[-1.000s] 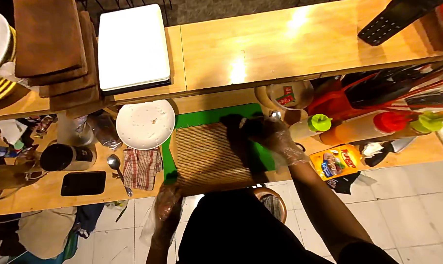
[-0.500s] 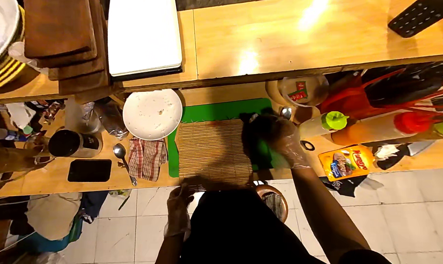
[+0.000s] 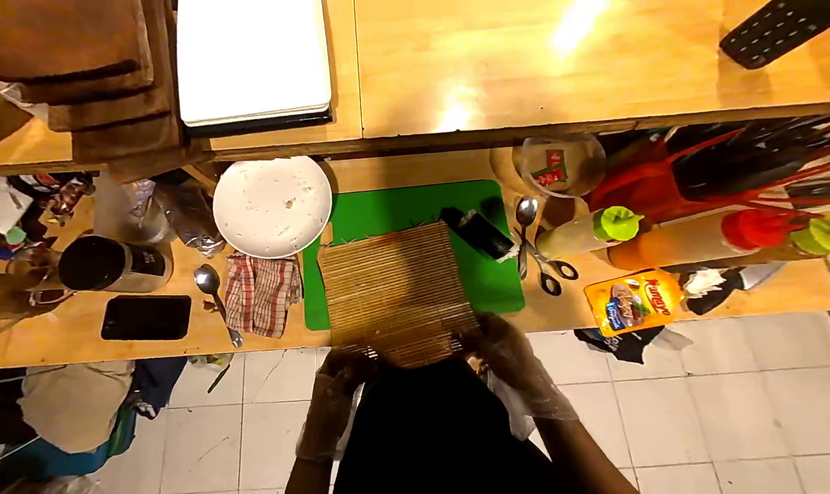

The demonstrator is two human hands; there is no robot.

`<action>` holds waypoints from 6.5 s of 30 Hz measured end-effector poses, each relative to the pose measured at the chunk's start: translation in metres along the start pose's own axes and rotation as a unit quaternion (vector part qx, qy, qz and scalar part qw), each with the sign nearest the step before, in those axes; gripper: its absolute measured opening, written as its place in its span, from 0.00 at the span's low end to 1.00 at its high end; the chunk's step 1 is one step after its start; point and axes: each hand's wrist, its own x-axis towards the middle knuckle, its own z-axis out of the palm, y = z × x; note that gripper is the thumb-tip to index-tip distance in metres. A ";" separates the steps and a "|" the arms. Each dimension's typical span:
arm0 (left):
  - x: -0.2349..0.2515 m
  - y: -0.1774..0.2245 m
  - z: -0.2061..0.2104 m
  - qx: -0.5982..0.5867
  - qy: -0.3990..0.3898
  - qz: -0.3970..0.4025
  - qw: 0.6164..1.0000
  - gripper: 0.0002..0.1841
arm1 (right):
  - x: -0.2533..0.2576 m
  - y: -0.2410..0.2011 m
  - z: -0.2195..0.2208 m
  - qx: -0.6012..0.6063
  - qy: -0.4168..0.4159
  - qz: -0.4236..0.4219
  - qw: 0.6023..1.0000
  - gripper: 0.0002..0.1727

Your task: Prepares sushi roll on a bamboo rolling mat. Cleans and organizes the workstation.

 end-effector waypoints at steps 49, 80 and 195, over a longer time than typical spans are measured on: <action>-0.182 0.265 -0.087 0.307 0.327 0.303 0.841 0.09 | -0.038 -0.251 0.188 0.076 0.055 -0.445 0.891 0.25; -0.122 0.295 0.050 0.314 0.405 0.401 0.759 0.07 | 0.005 -0.257 0.169 0.048 -0.059 -0.474 0.877 0.16; -0.112 0.260 -0.036 0.344 0.366 0.467 0.728 0.17 | -0.091 -0.256 0.198 0.033 -0.063 -0.602 0.795 0.10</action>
